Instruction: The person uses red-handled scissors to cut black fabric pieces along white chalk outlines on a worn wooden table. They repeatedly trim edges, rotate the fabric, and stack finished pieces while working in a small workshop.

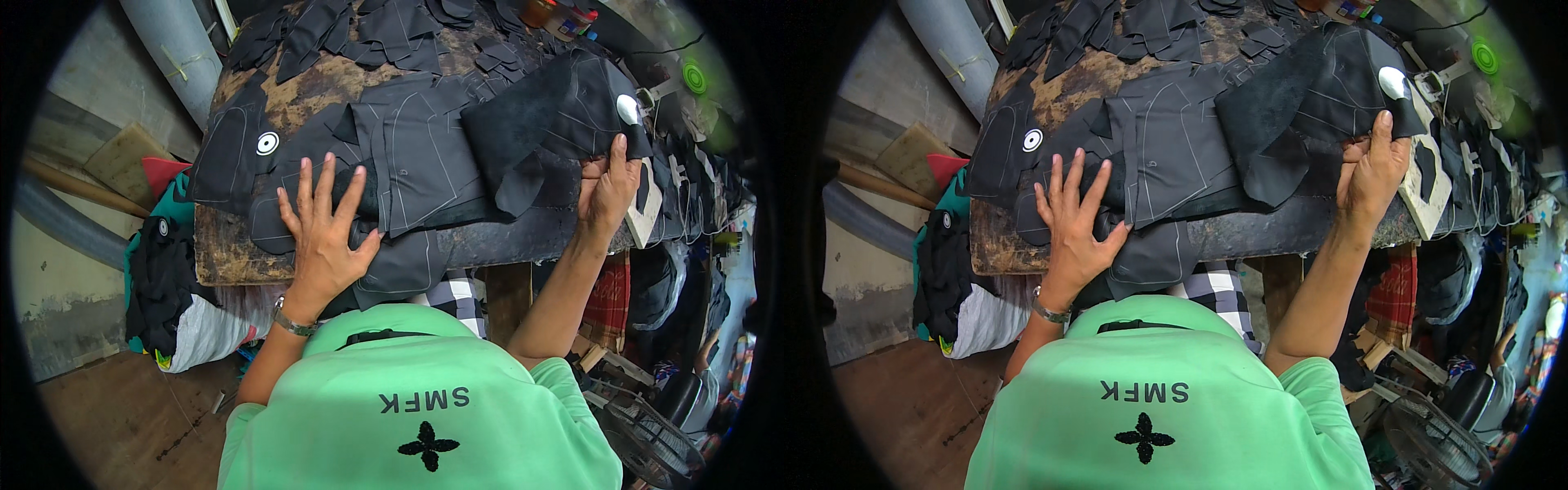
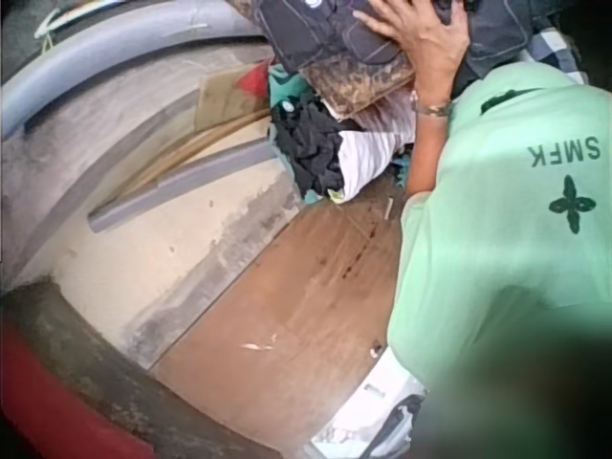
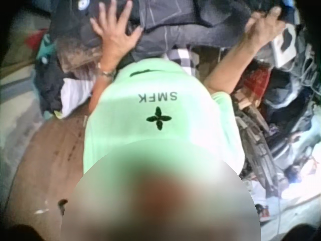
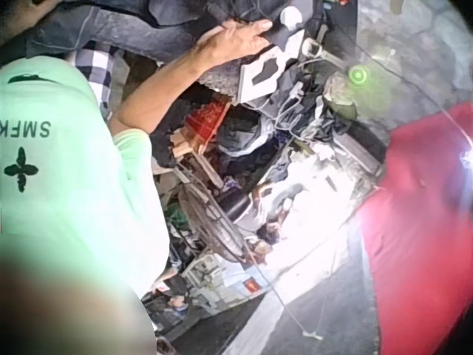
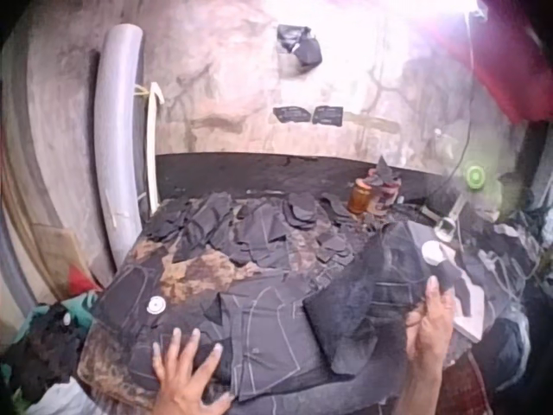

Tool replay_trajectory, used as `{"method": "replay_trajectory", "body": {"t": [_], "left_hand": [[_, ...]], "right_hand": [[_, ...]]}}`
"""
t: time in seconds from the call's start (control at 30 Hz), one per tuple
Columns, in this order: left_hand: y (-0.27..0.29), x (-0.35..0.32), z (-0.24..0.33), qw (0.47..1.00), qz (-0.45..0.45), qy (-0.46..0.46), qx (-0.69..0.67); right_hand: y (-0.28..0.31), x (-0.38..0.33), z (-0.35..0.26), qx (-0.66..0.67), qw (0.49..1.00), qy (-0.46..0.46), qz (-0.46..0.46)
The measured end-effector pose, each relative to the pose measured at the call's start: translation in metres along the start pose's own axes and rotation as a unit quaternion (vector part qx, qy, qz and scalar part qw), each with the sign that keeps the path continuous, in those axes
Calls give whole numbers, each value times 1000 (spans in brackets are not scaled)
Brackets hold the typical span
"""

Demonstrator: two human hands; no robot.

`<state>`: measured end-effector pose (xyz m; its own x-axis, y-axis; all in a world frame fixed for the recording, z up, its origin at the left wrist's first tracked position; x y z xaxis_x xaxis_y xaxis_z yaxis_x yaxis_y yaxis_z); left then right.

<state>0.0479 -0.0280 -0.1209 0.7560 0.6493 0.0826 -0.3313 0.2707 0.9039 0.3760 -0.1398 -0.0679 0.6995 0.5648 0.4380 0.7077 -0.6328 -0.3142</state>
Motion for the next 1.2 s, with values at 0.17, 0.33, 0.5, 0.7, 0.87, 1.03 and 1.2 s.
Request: {"method": "replay_trajectory", "body": {"t": [0.17,0.33,0.5,0.7,0.87,1.03,1.2], "left_hand": [[-7,6,9,995,-35,-89,35],[-13,1,1,995,-32,-93,16],[-15,-13,-7,996,-17,-90,1],[-14,-13,-9,993,8,-116,-14],[-14,-12,-10,992,20,-119,-25],[-12,-13,-11,993,3,-113,-26],[-10,-12,-11,993,8,-117,-24]], "right_hand": [[40,-2,20,-27,996,-61,60],[103,-17,51,-187,959,-177,121],[108,-35,41,-638,728,-235,81],[40,-34,-3,-551,803,-223,-37],[-87,-84,20,-441,794,51,-415],[-133,-117,47,-418,771,60,-477],[-117,-107,46,-342,841,5,-420]]}}
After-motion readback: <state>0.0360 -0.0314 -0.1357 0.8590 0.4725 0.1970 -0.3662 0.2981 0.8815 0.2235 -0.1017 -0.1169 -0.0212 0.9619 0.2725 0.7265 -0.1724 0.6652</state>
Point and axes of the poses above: each hand's wrist, its own x-axis towards the middle knuckle, its own y-axis out of the back of the hand, z = x × y, the point moved 3 cm from there along x, towards the middle knuckle, and after that the axes turned 15 degrees about -z, right-handed, at the moved point
